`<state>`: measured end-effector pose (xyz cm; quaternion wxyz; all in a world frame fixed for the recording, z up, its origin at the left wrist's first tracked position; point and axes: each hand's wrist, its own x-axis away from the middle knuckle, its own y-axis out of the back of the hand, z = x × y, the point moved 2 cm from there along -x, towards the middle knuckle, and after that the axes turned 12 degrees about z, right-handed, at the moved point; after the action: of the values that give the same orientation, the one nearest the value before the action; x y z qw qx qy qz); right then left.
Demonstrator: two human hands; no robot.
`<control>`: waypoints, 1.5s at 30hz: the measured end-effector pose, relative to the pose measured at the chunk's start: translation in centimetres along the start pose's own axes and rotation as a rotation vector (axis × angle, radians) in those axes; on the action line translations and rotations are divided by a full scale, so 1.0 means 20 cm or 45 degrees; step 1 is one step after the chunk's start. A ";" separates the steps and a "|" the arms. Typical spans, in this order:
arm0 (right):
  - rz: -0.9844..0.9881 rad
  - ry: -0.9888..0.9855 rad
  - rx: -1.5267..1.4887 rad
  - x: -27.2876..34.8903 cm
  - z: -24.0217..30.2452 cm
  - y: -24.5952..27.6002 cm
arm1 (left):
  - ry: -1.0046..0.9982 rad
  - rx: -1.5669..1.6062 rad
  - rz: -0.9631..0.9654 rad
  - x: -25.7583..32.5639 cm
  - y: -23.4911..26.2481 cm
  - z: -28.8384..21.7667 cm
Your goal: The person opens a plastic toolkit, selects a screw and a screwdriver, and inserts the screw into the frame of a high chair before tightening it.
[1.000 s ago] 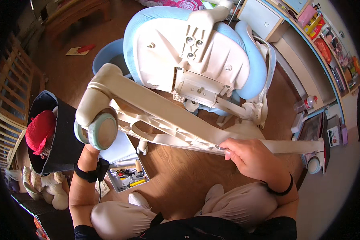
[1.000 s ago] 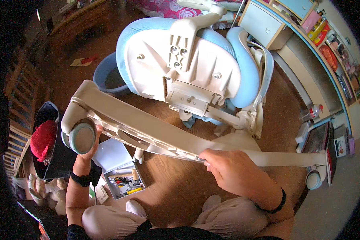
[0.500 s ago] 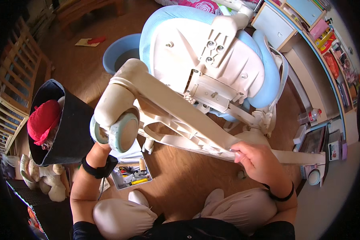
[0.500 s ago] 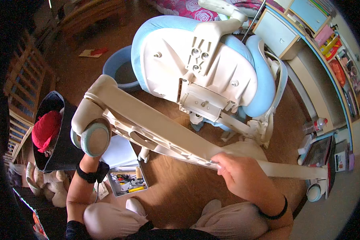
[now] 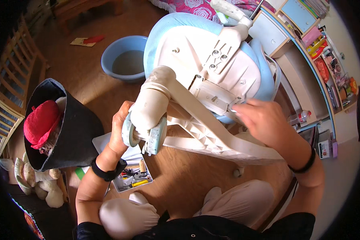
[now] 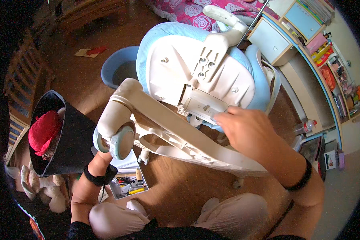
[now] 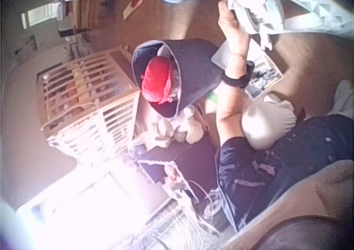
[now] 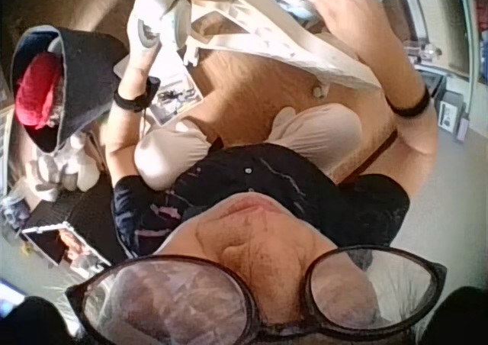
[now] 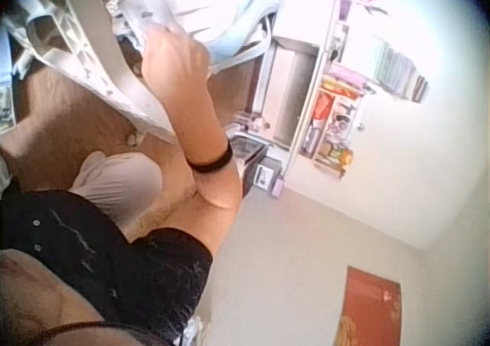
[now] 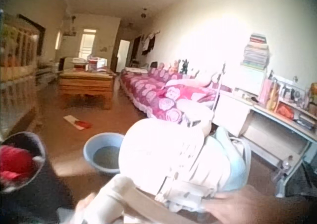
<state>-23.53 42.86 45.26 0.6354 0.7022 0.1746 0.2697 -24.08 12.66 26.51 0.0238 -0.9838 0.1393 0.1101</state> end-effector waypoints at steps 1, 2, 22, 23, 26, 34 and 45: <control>-0.002 0.072 0.078 -0.06 -0.02 -0.04 | 0.006 -0.056 -0.019 0.00 0.00 0.00; 0.026 0.089 0.090 -0.12 -0.05 -0.10 | -0.046 -0.117 -0.022 -0.01 -0.01 -0.01; -0.040 0.127 0.224 -0.64 -0.34 -0.52 | 0.035 0.120 -0.063 -0.01 -0.04 -0.01; -0.063 0.127 0.228 -0.63 -0.34 -0.52 | -0.016 0.153 -0.073 0.00 -0.04 0.00; -0.073 0.109 0.224 -0.63 -0.35 -0.52 | -0.002 0.187 -0.087 0.00 -0.05 -0.02; -0.095 0.093 0.208 -0.64 -0.34 -0.53 | 0.014 0.333 -0.050 0.00 -0.04 0.08; -0.154 0.123 0.212 -0.64 -0.34 -0.53 | -0.025 -0.079 -0.095 -0.02 -0.03 -0.02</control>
<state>-36.70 42.09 33.12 0.5808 0.7269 0.2689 0.2488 -24.26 13.25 27.10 -0.0012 -0.9875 0.0990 0.1230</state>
